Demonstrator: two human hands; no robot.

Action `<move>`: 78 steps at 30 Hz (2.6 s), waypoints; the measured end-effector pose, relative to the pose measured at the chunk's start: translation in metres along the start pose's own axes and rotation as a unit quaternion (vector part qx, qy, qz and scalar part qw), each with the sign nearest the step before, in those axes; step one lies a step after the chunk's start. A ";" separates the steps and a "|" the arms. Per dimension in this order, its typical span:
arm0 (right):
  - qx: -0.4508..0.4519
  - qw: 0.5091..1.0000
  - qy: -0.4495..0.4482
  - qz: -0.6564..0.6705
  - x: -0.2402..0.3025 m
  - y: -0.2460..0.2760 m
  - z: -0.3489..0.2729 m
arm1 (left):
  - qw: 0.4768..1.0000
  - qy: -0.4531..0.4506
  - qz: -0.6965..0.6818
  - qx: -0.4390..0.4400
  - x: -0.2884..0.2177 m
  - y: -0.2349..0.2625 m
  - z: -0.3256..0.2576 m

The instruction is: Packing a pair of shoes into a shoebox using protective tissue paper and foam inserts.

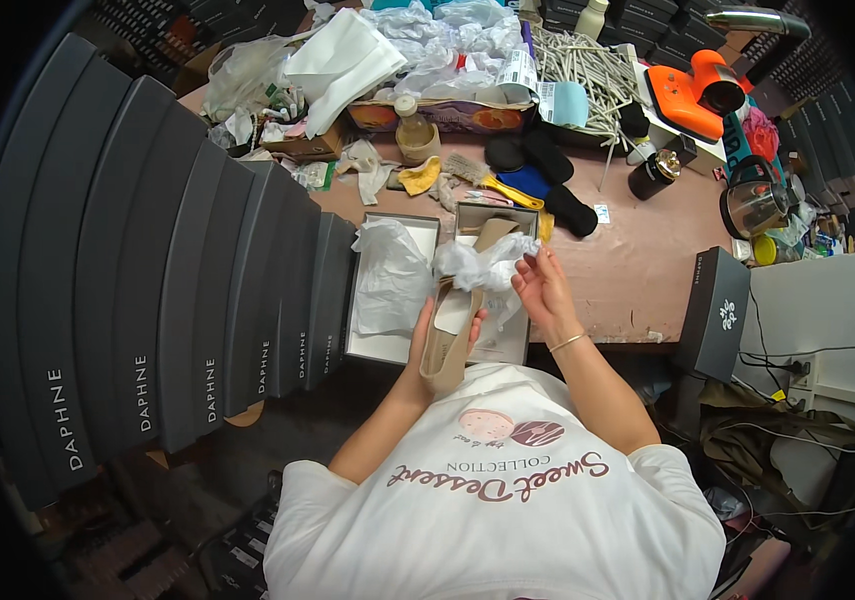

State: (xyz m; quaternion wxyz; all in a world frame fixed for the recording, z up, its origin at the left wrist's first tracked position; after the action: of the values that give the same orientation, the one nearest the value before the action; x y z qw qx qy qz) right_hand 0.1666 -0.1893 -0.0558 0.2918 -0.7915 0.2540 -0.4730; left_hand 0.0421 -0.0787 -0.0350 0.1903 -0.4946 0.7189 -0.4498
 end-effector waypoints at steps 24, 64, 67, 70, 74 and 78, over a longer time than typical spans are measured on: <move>0.184 0.803 0.080 -0.561 -0.036 -0.036 -0.028 | 0.408 -0.278 0.795 -0.353 -0.211 0.044 -0.027; 0.084 0.959 0.250 -0.100 0.117 -0.110 0.059 | 0.953 -0.220 0.209 -0.015 -0.090 -0.017 -0.038; 0.176 0.659 0.337 -0.649 0.023 -0.070 0.037 | 0.947 -0.234 0.220 0.000 -0.083 -0.034 -0.036; 0.216 0.603 0.420 -0.643 0.008 -0.093 -0.007 | 0.944 -0.242 0.222 -0.003 -0.083 -0.033 -0.040; 0.418 0.613 0.179 -0.646 -0.019 -0.158 -0.072 | 0.943 -0.188 0.275 0.002 -0.078 -0.012 -0.030; 0.512 0.524 0.093 -0.674 -0.054 -0.140 -0.087 | 0.883 -0.242 0.401 -0.021 -0.070 -0.027 -0.025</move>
State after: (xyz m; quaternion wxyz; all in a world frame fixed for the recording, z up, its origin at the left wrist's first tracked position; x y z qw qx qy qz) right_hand 0.0836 -0.0739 0.0438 0.2160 -0.3931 -0.6155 -0.6481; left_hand 0.0695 -0.0083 -0.0118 0.5125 -0.2615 0.7964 -0.1861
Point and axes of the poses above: each hand's wrist, its own z-axis towards the middle knuckle, its own y-axis out of the back of the hand, x = y × z, the point moved 10 cm from there along z, towards the middle knuckle, and after that the axes turned 7 degrees about y, right-handed, at the moved point
